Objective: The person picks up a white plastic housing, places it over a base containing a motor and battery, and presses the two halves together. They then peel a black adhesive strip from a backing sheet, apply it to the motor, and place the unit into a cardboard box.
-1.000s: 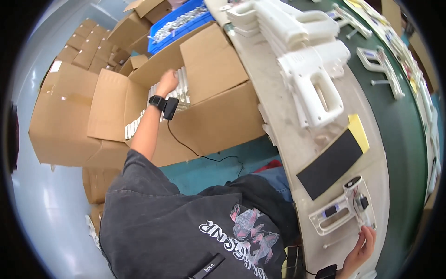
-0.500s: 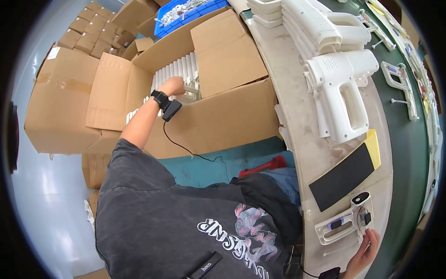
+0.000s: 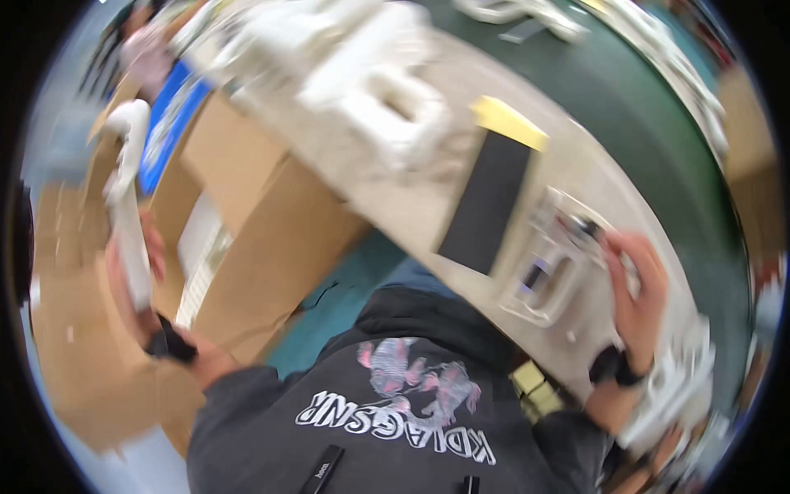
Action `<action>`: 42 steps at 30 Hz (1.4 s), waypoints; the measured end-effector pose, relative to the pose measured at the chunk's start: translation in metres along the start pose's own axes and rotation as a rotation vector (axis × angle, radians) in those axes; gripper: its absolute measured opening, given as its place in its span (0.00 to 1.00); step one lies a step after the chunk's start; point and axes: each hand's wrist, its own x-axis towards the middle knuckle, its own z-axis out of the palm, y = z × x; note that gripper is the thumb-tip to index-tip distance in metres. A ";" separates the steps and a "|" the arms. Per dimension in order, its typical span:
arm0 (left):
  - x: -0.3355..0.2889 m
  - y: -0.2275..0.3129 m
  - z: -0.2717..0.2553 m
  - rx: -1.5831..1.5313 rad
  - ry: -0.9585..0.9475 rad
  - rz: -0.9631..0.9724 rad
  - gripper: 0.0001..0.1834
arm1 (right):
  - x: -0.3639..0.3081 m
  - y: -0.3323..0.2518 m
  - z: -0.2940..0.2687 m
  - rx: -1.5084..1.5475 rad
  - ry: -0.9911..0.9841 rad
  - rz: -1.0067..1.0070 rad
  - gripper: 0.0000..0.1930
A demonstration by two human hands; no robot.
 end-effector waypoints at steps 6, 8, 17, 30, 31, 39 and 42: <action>-0.017 -0.013 0.194 -0.718 -1.329 -0.282 0.24 | 0.015 -0.017 -0.015 -0.049 0.150 -0.378 0.47; -0.033 0.002 0.257 -0.632 -1.536 -0.318 0.28 | 0.005 -0.012 -0.021 -0.196 0.299 -0.392 0.46; -0.072 0.019 0.343 -0.394 -1.641 -0.261 0.29 | -0.038 0.047 -0.055 -0.191 0.178 -0.127 0.38; -0.030 -0.005 0.410 0.060 -0.918 0.803 0.38 | -0.049 0.121 -0.050 -0.040 -0.063 0.037 0.35; -0.029 -0.007 0.415 0.067 -0.998 0.770 0.37 | -0.051 0.123 -0.049 -0.036 -0.073 0.038 0.35; -0.037 -0.010 0.417 0.106 -1.054 0.736 0.33 | -0.057 0.139 -0.038 -0.076 -0.095 0.066 0.38; -0.040 -0.010 0.417 0.119 -1.048 0.703 0.33 | -0.054 0.143 -0.037 -0.086 -0.120 0.044 0.35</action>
